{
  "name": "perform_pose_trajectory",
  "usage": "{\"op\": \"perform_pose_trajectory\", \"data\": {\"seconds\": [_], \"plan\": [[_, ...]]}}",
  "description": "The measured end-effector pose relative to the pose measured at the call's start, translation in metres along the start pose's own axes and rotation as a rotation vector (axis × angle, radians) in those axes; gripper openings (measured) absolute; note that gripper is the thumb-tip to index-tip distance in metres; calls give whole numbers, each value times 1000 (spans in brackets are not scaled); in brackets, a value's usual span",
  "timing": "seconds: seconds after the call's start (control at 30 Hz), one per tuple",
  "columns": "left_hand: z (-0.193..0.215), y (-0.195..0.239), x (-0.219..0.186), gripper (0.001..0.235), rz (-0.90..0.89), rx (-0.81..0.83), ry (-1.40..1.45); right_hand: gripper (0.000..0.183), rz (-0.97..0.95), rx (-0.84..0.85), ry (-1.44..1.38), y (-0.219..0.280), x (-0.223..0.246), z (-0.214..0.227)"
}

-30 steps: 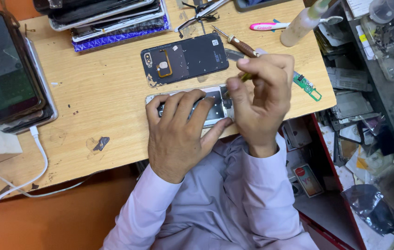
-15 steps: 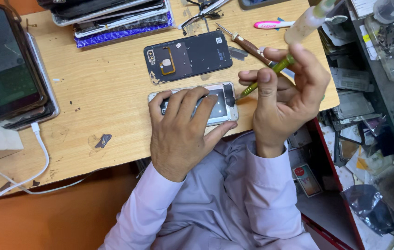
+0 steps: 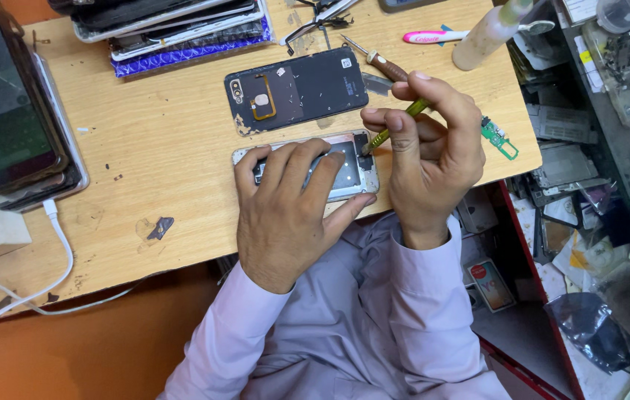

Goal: The person uses a screwdriver to remove screws from a disassembled smartphone, then separates the screen from the chassis. They wipe the internal metal frame with a cloth and apply liquid from a small bottle to the surface before wiping again.

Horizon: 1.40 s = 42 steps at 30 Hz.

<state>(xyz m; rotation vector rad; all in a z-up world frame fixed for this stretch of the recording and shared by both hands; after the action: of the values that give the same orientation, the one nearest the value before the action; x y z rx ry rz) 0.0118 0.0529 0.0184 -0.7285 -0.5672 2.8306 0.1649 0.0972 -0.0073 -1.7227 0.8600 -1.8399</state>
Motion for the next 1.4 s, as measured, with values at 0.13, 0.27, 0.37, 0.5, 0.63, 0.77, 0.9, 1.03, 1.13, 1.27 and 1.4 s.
{"op": "perform_pose_trajectory", "data": {"seconds": [0.13, 0.27, 0.37, 0.5, 0.63, 0.77, 0.9, 1.03, 1.13, 1.27, 1.4], "plan": [[0, 0, 0, 53, 2, 3, 6, 26, 6, -12, -2, 0, 0, 0], [0, 0, 0, 53, 1, 6, 1, 26, -1, -2, -11, -1, 0, -1], [-1, 0, 0, 53, 0, 7, 2, 24, 23, 20, 24, -2, 2, -3], [0, 0, 0, 53, 2, 6, -1, 22, 26, 62, -1, -5, 8, -6], [1, 0, 0, 53, 0, -7, 3, 27, 129, 197, 66, -11, 21, -9], [1, 0, 0, 52, 9, 0, 9, 21, 131, 278, 115, -15, 26, -9], [3, -1, -1, 54, 2, -12, 20, 29, -291, 179, -79, -8, 2, -7], [1, 0, 0, 52, 15, -4, 19, 26, -17, 133, 4, -12, 15, -10], [2, 0, 0, 51, 9, -9, 18, 26, -26, 225, -70, -9, 13, -17], [2, 0, 0, 51, 9, 1, 25, 25, -13, 159, -36, -10, 14, -12], [3, 0, -1, 52, 4, -12, 34, 29, -77, 178, -78, -13, 14, -18]]}}
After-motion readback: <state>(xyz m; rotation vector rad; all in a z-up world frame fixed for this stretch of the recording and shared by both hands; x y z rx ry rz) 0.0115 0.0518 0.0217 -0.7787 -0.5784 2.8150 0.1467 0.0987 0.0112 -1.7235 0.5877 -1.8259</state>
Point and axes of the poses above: each hand's wrist, its own y-axis away from the middle knuckle, its own z-axis out of the back of the hand, x = y × z, the point moved 7 cm from there along -y, towards the middle knuckle, and after that the axes turned 10 degrees about z, right-handed, at the moved point
